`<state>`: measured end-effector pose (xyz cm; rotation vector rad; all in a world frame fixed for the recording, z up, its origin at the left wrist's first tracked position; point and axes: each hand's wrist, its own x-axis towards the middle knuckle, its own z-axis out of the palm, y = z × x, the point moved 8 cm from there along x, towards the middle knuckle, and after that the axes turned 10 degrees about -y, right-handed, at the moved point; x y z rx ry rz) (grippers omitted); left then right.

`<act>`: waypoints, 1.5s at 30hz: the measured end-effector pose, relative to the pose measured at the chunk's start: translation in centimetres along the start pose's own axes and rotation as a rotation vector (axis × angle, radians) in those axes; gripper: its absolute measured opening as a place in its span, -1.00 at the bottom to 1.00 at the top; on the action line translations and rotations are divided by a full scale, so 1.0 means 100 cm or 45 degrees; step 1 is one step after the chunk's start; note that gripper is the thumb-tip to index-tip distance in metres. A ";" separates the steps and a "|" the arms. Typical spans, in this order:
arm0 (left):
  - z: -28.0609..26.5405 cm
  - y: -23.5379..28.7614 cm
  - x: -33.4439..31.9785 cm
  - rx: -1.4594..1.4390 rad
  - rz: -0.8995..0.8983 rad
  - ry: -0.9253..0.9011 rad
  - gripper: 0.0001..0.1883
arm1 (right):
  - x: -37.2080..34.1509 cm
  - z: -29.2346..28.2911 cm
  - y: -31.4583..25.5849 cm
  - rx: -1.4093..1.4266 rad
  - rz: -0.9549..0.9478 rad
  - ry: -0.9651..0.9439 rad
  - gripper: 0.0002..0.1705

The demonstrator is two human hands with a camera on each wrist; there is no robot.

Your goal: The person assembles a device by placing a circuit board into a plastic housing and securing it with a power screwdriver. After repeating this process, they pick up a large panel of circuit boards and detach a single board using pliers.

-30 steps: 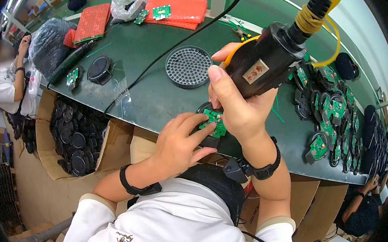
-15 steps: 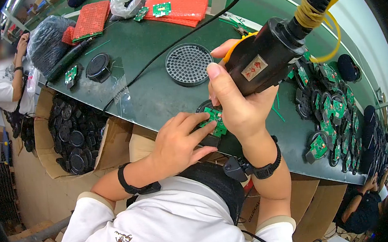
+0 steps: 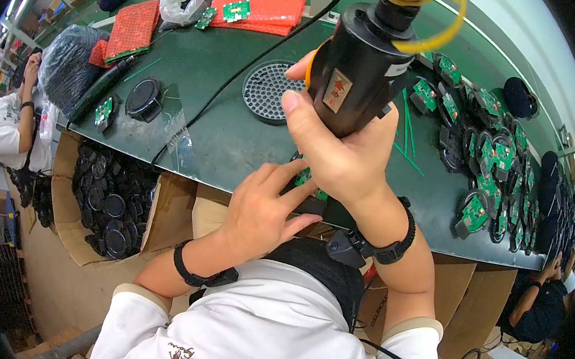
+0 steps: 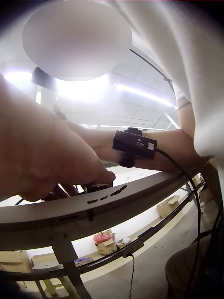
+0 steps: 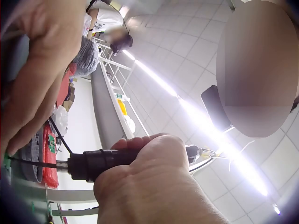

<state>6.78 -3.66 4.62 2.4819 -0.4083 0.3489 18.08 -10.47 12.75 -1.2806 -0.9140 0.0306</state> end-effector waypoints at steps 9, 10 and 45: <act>0.001 0.000 0.001 0.028 0.000 -0.007 -0.45 | 0.000 0.002 0.000 0.001 -0.004 -0.043 -0.74; 0.001 0.000 0.000 0.030 -0.002 -0.008 -0.46 | 0.000 0.002 0.000 0.013 0.003 -0.065 -0.74; -0.001 0.003 -0.003 0.060 0.021 0.005 -0.40 | 0.008 -0.011 0.002 0.220 0.131 -0.052 -0.56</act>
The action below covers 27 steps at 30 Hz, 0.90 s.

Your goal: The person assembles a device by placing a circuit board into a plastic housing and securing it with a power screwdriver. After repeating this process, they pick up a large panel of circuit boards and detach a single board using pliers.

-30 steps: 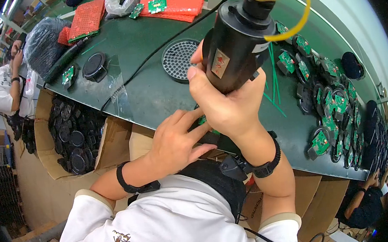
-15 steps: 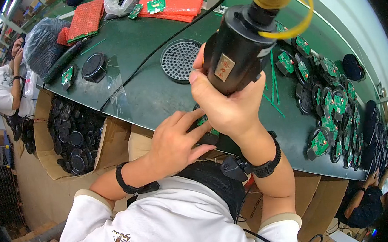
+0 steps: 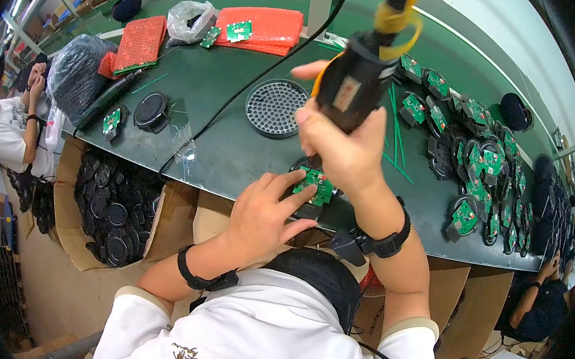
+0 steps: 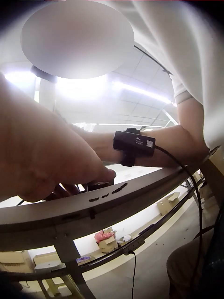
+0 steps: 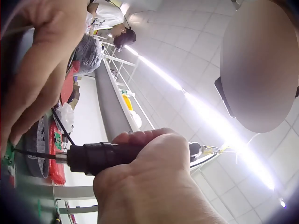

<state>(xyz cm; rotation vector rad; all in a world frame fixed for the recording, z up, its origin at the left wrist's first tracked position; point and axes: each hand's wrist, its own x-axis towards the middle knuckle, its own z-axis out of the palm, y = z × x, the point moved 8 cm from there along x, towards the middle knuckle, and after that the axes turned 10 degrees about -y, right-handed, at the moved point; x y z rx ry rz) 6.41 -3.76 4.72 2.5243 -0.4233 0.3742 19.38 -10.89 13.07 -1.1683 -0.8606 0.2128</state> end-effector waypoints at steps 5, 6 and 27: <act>0.002 -0.002 -0.002 -0.012 0.005 0.009 -0.37 | 0.023 -0.039 -0.051 -0.127 -0.212 0.155 -0.48; 0.003 -0.003 -0.001 -0.012 0.014 0.007 -0.37 | 0.026 -0.049 -0.055 -0.198 -0.195 0.168 -0.44; -0.012 0.009 -0.018 -0.188 0.334 0.360 -0.49 | -0.144 -0.052 0.036 0.049 0.463 0.332 -0.52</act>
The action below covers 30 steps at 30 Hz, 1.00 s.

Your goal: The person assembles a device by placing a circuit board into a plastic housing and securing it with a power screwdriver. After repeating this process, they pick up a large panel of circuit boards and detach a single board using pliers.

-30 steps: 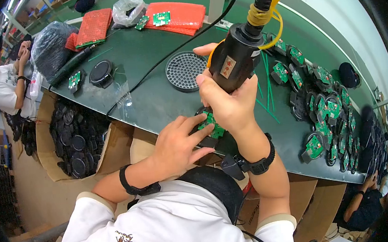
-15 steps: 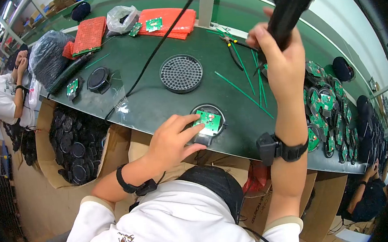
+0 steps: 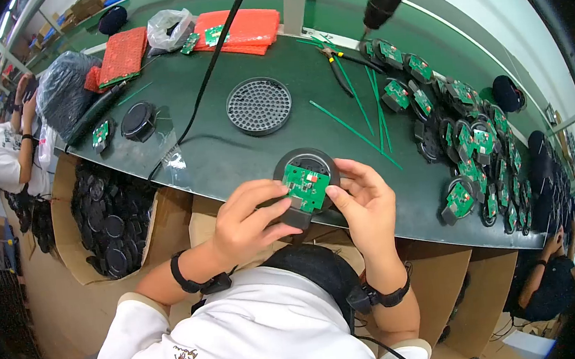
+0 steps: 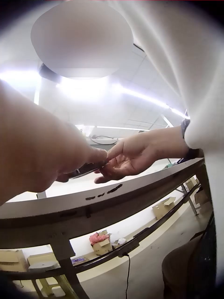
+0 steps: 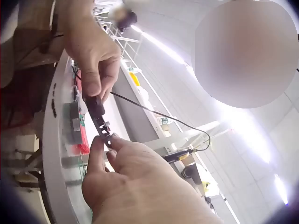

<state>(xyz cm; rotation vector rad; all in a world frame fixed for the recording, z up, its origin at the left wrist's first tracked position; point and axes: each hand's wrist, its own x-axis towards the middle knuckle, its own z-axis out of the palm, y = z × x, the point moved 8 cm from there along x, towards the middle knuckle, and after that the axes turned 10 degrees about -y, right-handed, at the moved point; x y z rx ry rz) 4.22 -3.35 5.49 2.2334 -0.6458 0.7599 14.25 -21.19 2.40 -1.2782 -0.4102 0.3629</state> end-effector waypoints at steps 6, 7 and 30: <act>-0.021 -0.001 0.012 -0.536 -0.414 0.097 -0.40 | -0.001 0.007 -0.016 -0.071 -0.050 0.004 -0.50; -0.022 -0.001 0.010 -0.532 -0.421 0.101 -0.40 | -0.001 0.009 -0.017 -0.069 -0.044 -0.003 -0.50; 0.005 -0.018 -0.006 -1.510 -0.860 -0.052 -0.53 | -0.002 0.016 -0.018 0.005 -0.049 -0.062 -0.51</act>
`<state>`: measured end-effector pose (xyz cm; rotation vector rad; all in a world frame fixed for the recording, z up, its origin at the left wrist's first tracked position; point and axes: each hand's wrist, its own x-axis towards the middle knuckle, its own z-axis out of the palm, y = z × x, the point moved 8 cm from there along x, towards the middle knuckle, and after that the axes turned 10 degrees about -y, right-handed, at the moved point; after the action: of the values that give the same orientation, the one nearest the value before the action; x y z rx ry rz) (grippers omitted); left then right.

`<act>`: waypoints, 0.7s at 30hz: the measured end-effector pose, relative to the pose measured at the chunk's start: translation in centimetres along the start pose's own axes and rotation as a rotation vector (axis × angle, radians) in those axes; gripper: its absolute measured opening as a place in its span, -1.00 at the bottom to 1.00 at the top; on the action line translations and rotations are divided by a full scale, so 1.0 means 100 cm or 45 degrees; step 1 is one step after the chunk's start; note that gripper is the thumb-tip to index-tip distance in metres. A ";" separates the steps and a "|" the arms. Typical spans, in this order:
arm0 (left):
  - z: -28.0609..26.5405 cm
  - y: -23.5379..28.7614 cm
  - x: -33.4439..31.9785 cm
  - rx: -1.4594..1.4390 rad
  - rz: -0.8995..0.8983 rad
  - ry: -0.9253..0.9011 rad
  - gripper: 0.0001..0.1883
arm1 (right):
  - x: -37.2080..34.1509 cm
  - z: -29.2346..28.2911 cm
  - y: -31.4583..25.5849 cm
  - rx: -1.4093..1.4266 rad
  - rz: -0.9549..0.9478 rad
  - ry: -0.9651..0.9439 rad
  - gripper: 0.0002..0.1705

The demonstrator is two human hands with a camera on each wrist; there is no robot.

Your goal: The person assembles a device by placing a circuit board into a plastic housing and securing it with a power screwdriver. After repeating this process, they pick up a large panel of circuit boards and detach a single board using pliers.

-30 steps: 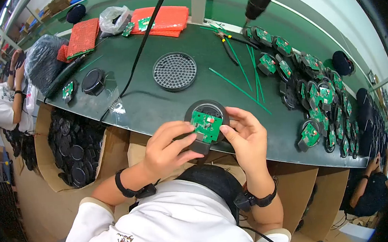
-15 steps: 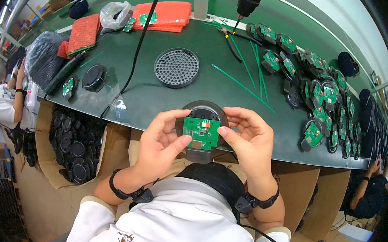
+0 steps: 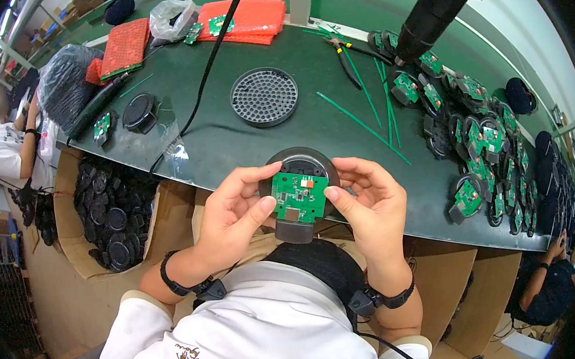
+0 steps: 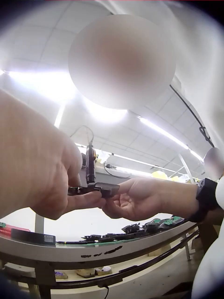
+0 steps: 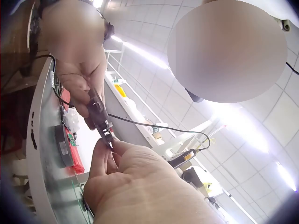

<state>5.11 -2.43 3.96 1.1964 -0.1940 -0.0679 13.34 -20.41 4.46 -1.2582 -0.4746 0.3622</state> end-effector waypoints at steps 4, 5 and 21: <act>0.000 0.000 -0.001 0.007 0.012 -0.008 -0.53 | -0.001 0.000 0.001 0.001 0.004 0.007 -0.51; 0.000 0.000 -0.001 0.006 0.010 -0.008 -0.53 | -0.002 -0.001 0.001 -0.001 0.004 0.007 -0.51; -0.001 0.004 -0.004 0.166 0.080 -0.018 -0.52 | -0.004 0.002 -0.005 -0.037 -0.075 -0.023 -0.50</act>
<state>4.72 -2.09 4.23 1.3188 -0.2514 -0.0092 12.86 -20.62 4.96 -1.2669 -0.5326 0.3183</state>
